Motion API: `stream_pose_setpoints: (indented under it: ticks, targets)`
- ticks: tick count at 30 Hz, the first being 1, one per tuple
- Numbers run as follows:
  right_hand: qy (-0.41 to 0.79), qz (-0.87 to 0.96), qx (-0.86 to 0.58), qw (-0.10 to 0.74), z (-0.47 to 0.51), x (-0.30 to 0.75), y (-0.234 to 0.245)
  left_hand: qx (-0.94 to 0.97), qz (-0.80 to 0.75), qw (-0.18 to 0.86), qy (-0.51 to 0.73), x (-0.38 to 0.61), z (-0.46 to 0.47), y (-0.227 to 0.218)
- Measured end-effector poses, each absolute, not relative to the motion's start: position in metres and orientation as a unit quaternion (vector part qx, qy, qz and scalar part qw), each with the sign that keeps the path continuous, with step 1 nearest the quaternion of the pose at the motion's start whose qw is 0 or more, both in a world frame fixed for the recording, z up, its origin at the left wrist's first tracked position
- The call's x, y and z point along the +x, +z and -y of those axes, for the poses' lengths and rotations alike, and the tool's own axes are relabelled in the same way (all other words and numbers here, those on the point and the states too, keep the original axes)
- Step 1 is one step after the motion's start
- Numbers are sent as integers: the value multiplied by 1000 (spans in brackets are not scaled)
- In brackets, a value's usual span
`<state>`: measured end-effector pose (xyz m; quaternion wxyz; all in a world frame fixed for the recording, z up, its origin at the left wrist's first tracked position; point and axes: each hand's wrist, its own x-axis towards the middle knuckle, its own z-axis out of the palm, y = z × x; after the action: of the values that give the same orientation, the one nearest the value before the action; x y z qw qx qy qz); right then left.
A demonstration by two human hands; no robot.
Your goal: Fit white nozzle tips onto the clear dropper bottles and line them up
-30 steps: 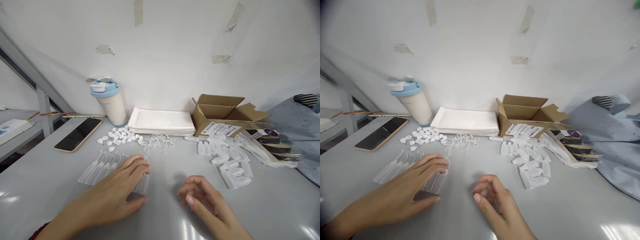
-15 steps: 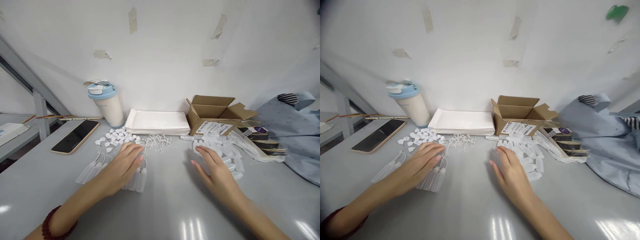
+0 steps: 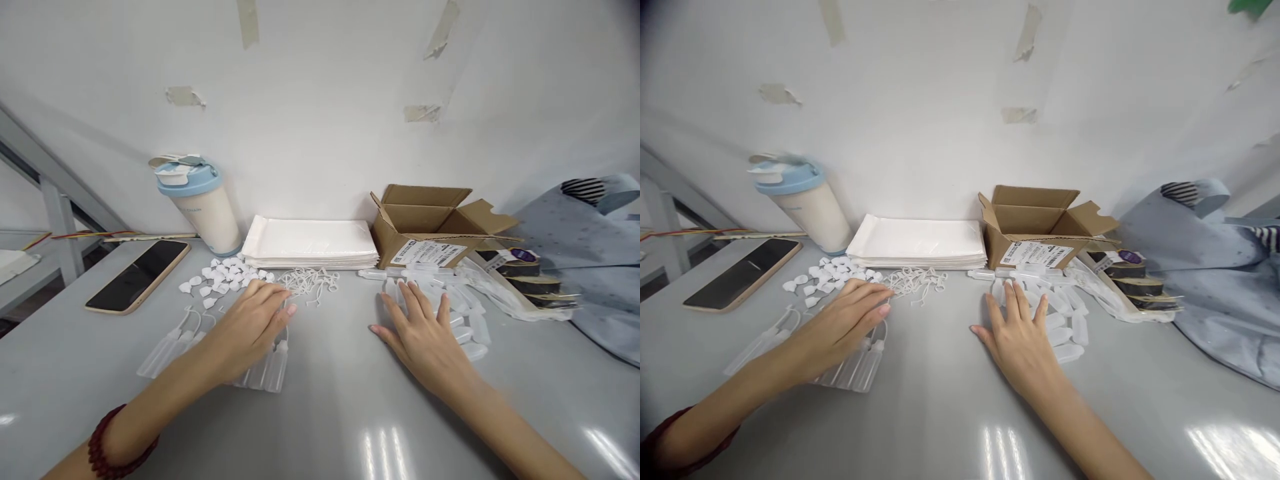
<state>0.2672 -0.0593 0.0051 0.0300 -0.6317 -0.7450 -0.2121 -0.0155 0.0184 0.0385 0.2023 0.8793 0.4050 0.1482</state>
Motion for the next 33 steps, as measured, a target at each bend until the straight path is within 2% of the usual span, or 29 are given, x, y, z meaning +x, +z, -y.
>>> stream_pose_setpoints:
  ticks: [6,14,20,22,26,29,33]
  targets:
    - [-205,760,-616,41,62,269,3,846,-450,198,207,-19,-16,40]
    - [-198,773,-590,122,66,268,1,753,-504,189,378,-29,-1,46]
    - [-191,773,-584,160,72,265,8,772,-467,204,379,-27,16,53]
    - [-138,769,-588,211,77,260,12,787,-441,211,376,-23,22,54]
    - [74,719,-615,316,92,245,16,808,-388,253,363,-16,33,50]
    - [161,719,-591,327,103,235,16,799,-366,307,364,-11,40,43]
    - [198,746,-543,331,110,227,15,778,-372,367,350,-8,45,38]
